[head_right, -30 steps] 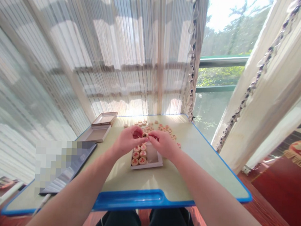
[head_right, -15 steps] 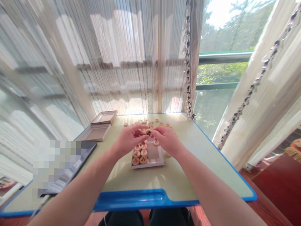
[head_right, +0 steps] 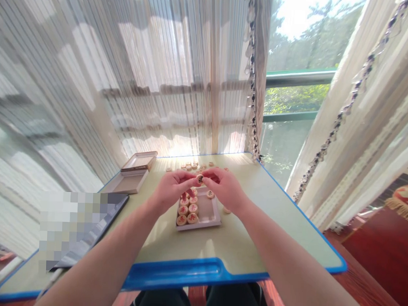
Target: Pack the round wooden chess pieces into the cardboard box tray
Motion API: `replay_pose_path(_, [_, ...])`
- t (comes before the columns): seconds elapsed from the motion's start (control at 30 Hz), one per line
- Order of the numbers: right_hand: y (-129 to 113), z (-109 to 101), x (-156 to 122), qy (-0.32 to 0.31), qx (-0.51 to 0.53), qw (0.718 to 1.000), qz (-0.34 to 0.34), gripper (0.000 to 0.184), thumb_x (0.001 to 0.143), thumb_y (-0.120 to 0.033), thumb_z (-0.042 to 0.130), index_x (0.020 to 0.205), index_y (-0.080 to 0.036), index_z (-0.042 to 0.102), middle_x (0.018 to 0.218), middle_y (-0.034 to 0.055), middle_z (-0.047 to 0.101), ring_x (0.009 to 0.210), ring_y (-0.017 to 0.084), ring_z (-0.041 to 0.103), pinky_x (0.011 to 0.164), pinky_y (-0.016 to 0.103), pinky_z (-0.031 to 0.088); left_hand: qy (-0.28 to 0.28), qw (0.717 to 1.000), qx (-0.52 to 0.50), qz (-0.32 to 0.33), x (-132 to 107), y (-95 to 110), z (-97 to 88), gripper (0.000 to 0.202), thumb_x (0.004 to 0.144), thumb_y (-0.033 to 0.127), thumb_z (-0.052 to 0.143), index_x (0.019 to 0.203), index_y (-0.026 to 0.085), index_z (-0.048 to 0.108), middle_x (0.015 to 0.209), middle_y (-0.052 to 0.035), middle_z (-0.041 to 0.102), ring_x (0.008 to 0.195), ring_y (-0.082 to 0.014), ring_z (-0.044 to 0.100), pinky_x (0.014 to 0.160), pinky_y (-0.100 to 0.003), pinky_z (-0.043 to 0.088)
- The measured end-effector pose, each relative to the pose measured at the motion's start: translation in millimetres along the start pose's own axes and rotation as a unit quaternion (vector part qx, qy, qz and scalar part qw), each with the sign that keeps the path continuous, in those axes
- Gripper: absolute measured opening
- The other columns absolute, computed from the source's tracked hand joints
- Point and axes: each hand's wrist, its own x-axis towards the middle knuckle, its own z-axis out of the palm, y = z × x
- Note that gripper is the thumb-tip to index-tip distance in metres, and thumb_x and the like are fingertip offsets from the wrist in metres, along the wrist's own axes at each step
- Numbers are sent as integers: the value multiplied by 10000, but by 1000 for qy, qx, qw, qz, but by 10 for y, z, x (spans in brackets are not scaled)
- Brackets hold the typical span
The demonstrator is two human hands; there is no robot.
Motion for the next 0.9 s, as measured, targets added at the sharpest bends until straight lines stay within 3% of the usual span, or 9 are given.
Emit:
replay_pose_path(0.1, [18,-5,-11,10,-68,996,-50,178,792,-277,577,924,-194,664,874,42,707,736,163,650,664,298,521,11,999,-33,-37,7,-2,6,400,660,470,724,842,119,662,763,-83,707,498,-116,608,376,-181,408])
replay_pose_path(0.27, [92,-36,-31,35,-196,949,-246,253,798,-235,595,1045,-203,638,1042,80,656,968,198,610,868,346,491,25,997,-54,-46,19,8,14,360,647,438,733,794,118,660,724,-59,695,474,-67,535,403,-169,378])
replay_pose_path(0.4, [105,-54,-37,40,-238,929,-280,187,824,-221,560,986,-214,650,975,75,660,952,201,610,875,359,491,10,997,-58,-55,13,6,24,352,639,441,724,787,130,652,651,-16,643,424,-31,406,389,-174,291])
replay_pose_path(0.57, [76,-59,-54,10,-262,921,-289,199,805,-215,560,979,-212,656,945,75,661,913,202,605,842,356,499,-18,994,-70,-86,-9,3,35,325,646,430,709,760,133,644,539,34,522,426,-27,348,411,-178,250])
replay_pose_path(0.7, [42,-110,-73,-4,-268,928,-261,185,790,-221,568,948,-208,664,913,65,661,886,196,598,828,338,483,-21,994,-68,-87,7,0,38,334,648,448,696,748,134,644,543,31,515,423,-28,333,409,-183,237])
replay_pose_path(0.8, [35,-163,-79,-66,-272,941,-192,147,752,-243,609,873,-215,687,882,46,639,824,178,597,763,303,480,67,994,-55,-66,52,-38,-27,355,684,485,646,755,139,627,550,39,492,409,-24,291,398,-186,214])
replay_pose_path(0.9, [51,-182,-89,-152,-297,936,-111,107,712,-238,629,777,-227,713,831,29,619,697,148,583,645,272,461,162,985,-12,-50,99,-100,-165,412,737,545,561,801,142,617,534,51,448,399,-31,275,389,-190,206])
